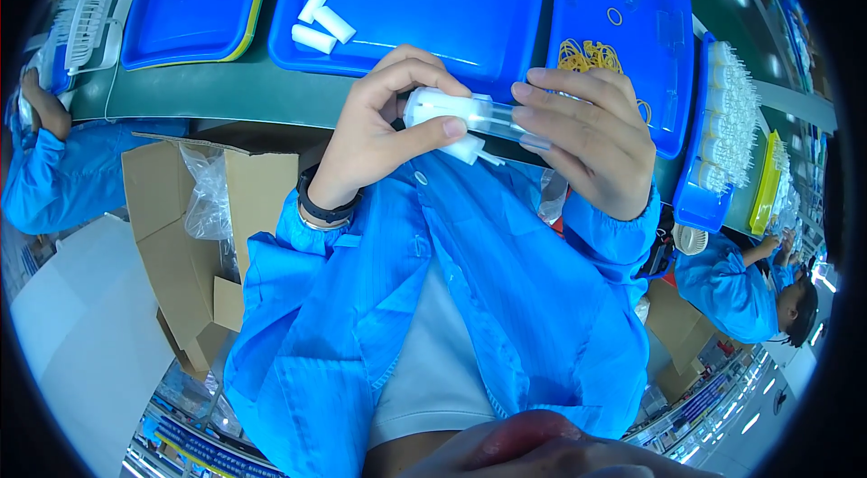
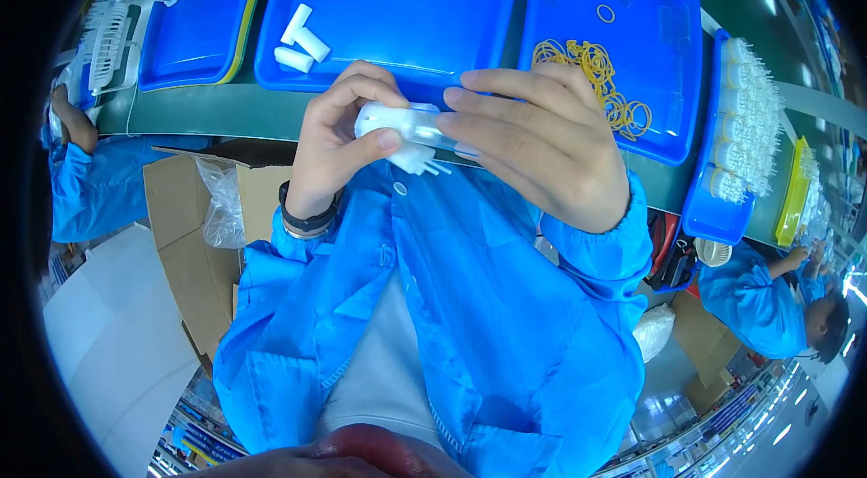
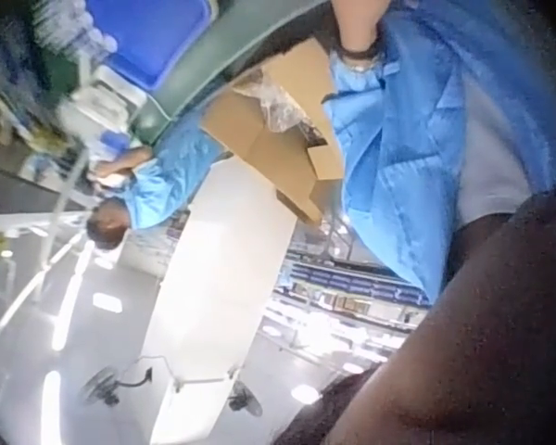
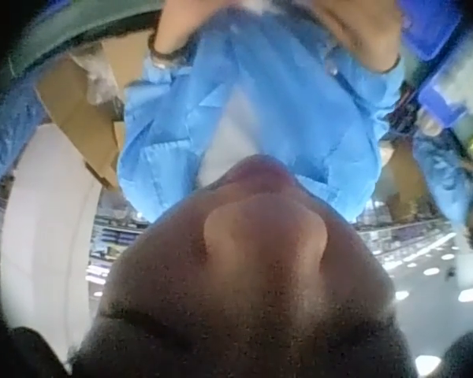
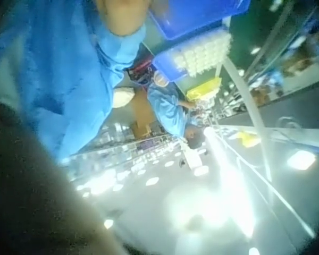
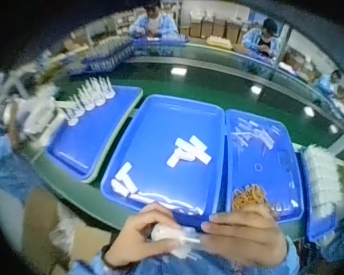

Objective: The person assembles components by inserting white sponge pieces into a plastic base, sliding clear plastic covers over them, and securing the assembled bundle with a rubber band.

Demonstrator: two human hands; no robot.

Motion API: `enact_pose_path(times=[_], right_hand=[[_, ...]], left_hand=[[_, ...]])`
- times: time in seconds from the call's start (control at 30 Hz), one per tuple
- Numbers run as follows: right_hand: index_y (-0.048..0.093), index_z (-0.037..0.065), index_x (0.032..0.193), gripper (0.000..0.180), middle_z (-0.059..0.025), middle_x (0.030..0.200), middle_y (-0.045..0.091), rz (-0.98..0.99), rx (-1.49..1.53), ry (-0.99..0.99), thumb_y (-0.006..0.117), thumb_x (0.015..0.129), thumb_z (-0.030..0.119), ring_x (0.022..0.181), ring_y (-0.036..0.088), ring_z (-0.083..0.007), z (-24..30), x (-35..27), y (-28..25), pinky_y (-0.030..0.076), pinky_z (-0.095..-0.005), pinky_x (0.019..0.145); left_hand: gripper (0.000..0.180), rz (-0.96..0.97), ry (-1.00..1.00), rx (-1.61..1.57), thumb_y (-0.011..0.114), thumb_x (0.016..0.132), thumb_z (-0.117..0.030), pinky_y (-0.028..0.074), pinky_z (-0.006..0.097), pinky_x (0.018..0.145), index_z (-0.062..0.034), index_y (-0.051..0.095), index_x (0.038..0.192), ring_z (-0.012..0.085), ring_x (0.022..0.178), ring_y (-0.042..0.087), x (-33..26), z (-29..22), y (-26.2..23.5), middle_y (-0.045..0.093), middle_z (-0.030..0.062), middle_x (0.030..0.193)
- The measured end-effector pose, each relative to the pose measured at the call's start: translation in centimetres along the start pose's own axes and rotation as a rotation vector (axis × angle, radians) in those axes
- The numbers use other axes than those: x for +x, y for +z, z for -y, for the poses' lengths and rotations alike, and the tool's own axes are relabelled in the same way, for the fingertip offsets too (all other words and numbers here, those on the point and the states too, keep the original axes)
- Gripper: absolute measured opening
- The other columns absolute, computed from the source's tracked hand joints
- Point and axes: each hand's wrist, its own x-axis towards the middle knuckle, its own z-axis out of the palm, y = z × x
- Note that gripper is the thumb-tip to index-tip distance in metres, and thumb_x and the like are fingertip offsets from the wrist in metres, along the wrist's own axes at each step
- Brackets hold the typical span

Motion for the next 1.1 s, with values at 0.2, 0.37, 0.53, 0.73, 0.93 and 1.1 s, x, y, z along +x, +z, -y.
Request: enact_pose_path(times=[0.2,0.37,0.53,0.73,0.93,1.1], right_hand=[[0.071,0.007,0.097,0.030,-0.0067,0.101,0.068,0.033,-0.030,0.002,0.076,0.067,0.010,0.101,0.062,-0.0239,0.2,0.6,0.4,0.044,-0.0339,0.075],[0.072,0.006,0.093,0.027,-0.0077,0.097,0.069,-0.090,0.013,0.065,0.077,0.066,0.009,0.098,0.064,-0.0247,-0.3,0.2,0.5,0.046,-0.0330,0.073],[0.072,0.003,0.090,0.026,-0.0091,0.091,0.070,-0.162,0.149,0.101,0.078,0.066,0.008,0.093,0.066,-0.0250,-0.1,0.4,1.2,0.048,-0.0332,0.072],[0.071,0.001,0.092,0.029,-0.0092,0.090,0.070,-0.169,0.292,0.103,0.079,0.066,0.010,0.091,0.066,-0.0254,0.3,0.8,3.0,0.051,-0.0343,0.074],[0.070,0.000,0.096,0.028,-0.0095,0.097,0.069,-0.084,0.294,0.106,0.075,0.073,0.015,0.094,0.065,-0.0270,-0.9,0.3,2.1,0.051,-0.0363,0.080],[0.065,0.004,0.111,0.029,-0.0130,0.109,0.065,-0.053,0.013,0.281,0.064,0.083,0.012,0.103,0.058,-0.0327,-4.4,-1.0,-1.6,0.044,-0.0399,0.090]], left_hand=[[0.025,-0.003,0.026,-0.021,0.071,0.080,-0.008,0.046,0.026,0.081,-0.0033,0.066,0.105,0.0137,0.094,0.056,0.0,0.9,-0.8,0.055,0.0060,0.102],[0.047,-0.022,-0.095,-0.526,0.056,0.094,-0.032,0.053,0.032,0.087,0.0018,0.053,0.126,0.0196,0.105,0.061,-0.5,1.2,-2.2,0.059,0.0129,0.121],[0.045,0.039,-0.089,-0.798,0.058,0.092,-0.031,0.055,0.031,0.081,0.0011,0.054,0.124,0.0186,0.102,0.062,-1.0,3.5,-1.3,0.059,0.0099,0.118],[0.047,0.280,-0.234,-1.177,0.058,0.093,-0.031,0.048,0.019,0.050,-0.0032,0.049,0.130,0.0128,0.084,0.062,-0.7,4.0,-0.3,0.058,0.0104,0.114],[0.037,0.175,-0.246,-0.833,0.047,0.098,-0.029,0.058,0.027,0.058,0.0001,0.051,0.121,0.0210,0.090,0.066,-1.0,2.6,-1.2,0.053,0.0147,0.117],[0.032,0.108,-0.139,-0.678,0.059,0.092,-0.025,0.060,0.029,0.066,-0.0015,0.053,0.113,0.0238,0.099,0.062,-0.6,2.3,-0.6,0.046,0.0155,0.121]])
